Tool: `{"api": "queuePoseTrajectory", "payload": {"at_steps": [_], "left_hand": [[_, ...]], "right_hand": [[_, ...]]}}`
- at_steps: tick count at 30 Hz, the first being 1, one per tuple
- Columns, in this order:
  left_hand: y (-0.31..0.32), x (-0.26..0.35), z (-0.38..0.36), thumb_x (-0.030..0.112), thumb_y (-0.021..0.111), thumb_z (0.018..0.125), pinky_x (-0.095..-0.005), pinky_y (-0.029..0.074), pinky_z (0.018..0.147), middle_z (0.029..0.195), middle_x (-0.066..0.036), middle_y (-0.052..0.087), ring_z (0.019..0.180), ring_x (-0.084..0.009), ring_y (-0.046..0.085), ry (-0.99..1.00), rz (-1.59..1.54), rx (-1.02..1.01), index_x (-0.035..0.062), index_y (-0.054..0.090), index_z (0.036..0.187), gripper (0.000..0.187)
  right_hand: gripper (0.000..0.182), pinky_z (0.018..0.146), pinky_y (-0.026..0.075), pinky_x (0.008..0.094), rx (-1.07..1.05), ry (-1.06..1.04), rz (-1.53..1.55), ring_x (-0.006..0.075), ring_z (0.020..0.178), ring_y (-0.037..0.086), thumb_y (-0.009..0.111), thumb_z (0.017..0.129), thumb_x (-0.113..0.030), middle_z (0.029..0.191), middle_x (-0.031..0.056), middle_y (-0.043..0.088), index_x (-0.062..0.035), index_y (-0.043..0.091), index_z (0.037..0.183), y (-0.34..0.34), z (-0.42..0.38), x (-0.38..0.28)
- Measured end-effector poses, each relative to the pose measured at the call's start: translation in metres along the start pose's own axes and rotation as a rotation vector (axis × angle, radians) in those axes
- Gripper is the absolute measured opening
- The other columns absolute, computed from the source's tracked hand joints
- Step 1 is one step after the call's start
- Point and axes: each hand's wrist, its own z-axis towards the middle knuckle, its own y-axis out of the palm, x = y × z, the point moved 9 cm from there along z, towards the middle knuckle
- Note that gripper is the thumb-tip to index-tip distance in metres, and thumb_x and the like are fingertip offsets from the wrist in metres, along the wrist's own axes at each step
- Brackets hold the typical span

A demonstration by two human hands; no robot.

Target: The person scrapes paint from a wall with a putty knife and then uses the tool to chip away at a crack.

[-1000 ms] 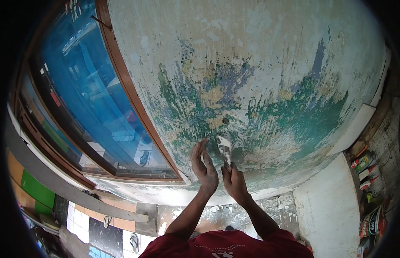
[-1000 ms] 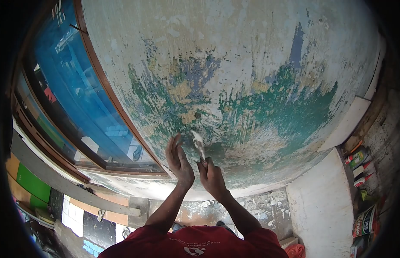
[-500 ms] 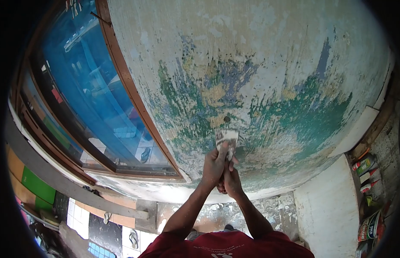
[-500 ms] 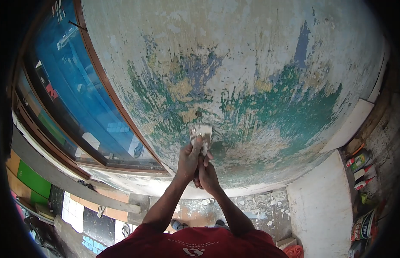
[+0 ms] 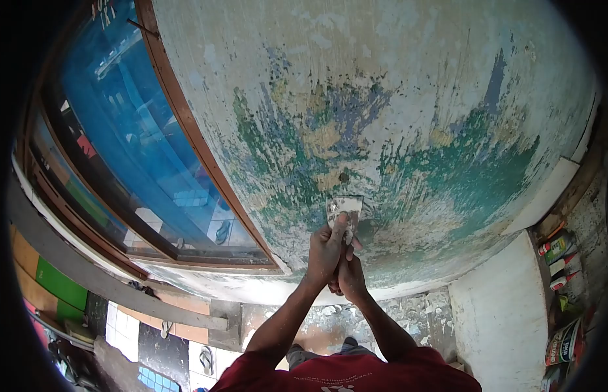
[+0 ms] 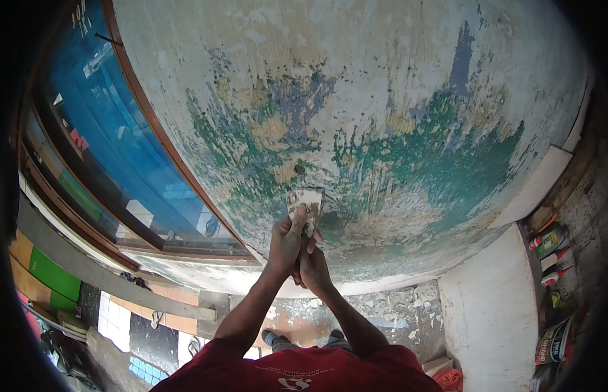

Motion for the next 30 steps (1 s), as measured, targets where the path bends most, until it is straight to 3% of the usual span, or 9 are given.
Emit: {"api": "queuePoseTrajectory", "payload": {"at_steps": [7,8,13,15,18,21,22,25,30], "left_hand": [[-0.005,-0.004,-0.004,0.035,0.044,0.092,-0.0197,0.034,0.038,0.057,-0.006,0.058,0.041,-0.0061,0.046,-0.004,-0.004,0.11,0.0026,0.055,0.073,0.039],[-0.004,0.007,0.001,0.035,0.043,0.092,-0.0195,0.034,0.038,0.056,-0.006,0.058,0.041,-0.006,0.045,0.064,-0.01,0.097,0.0027,0.055,0.073,0.039],[-0.007,-0.023,-0.005,0.037,0.042,0.092,-0.0209,0.036,0.039,0.057,-0.006,0.058,0.042,-0.0076,0.047,-0.049,0.005,0.086,0.0036,0.056,0.076,0.039],[-0.008,-0.03,-0.002,0.037,0.042,0.092,-0.021,0.037,0.039,0.057,-0.007,0.058,0.042,-0.0076,0.047,-0.044,-0.006,0.086,0.0035,0.056,0.076,0.04],[-0.001,0.013,0.005,0.038,0.041,0.092,-0.0204,0.037,0.039,0.056,-0.007,0.058,0.042,-0.0075,0.047,0.015,0.077,0.041,0.0034,0.056,0.076,0.04],[0.001,0.01,0.002,0.037,0.041,0.092,-0.0201,0.036,0.038,0.056,-0.007,0.058,0.041,-0.0076,0.047,0.019,0.043,0.027,0.0032,0.056,0.075,0.041],[-0.004,-0.006,-0.004,0.037,0.042,0.092,-0.0201,0.036,0.038,0.057,-0.008,0.059,0.041,-0.0079,0.048,-0.044,0.063,0.073,0.0029,0.056,0.075,0.04],[-0.007,-0.039,-0.01,0.037,0.043,0.092,-0.0204,0.036,0.038,0.058,-0.008,0.059,0.041,-0.0084,0.048,-0.075,-0.045,0.043,0.0024,0.055,0.076,0.04],[-0.002,0.008,0.001,0.038,0.044,0.091,-0.021,0.036,0.039,0.058,-0.008,0.059,0.041,-0.0081,0.047,0.0,-0.028,0.052,0.0006,0.056,0.076,0.043]], "right_hand": [[0.052,0.029,0.027,0.0247,0.02,-0.048,-0.101,0.0081,0.031,0.037,0.029,0.093,-0.046,0.041,0.0003,0.039,-0.0037,0.048,0.07,-0.004,0.007,0.002],[0.046,0.029,0.03,0.0239,-0.051,-0.102,-0.065,0.0088,0.031,0.041,0.028,0.095,-0.037,0.041,0.0017,0.043,-0.0046,0.048,0.068,-0.003,0.014,0.0],[0.05,0.029,0.028,0.0245,-0.001,0.029,-0.071,0.0086,0.03,0.04,0.028,0.094,-0.042,0.04,0.001,0.041,-0.0046,0.046,0.066,-0.009,0.003,0.022],[0.049,0.028,0.026,0.0245,-0.013,0.057,-0.03,0.0086,0.03,0.037,0.028,0.093,-0.046,0.042,0.0008,0.04,-0.0045,0.047,0.077,-0.006,0.001,0.015],[0.048,0.027,0.024,0.0244,-0.031,-0.089,-0.021,0.0084,0.029,0.035,0.028,0.093,-0.045,0.041,0.0009,0.039,-0.0047,0.045,0.073,0.0,0.01,-0.016],[0.047,0.027,0.024,0.0244,-0.025,-0.129,-0.032,0.0083,0.029,0.035,0.028,0.094,-0.044,0.04,0.0008,0.038,-0.0056,0.044,0.071,0.0,0.008,-0.006],[0.048,0.027,0.023,0.0246,0.09,-0.05,-0.081,0.0086,0.029,0.034,0.029,0.093,-0.045,0.04,0.0008,0.037,-0.0065,0.043,0.068,-0.006,0.0,0.004],[0.047,0.028,0.028,0.0242,0.023,0.089,0.038,0.0091,0.03,0.039,0.026,0.095,-0.038,0.04,0.0016,0.04,-0.0029,0.047,0.072,-0.006,-0.008,0.029],[0.052,0.027,0.024,0.025,-0.011,-0.058,-0.019,0.0094,0.029,0.036,0.03,0.092,-0.047,0.04,0.0012,0.038,-0.0068,0.043,0.062,0.004,0.006,-0.013]]}}
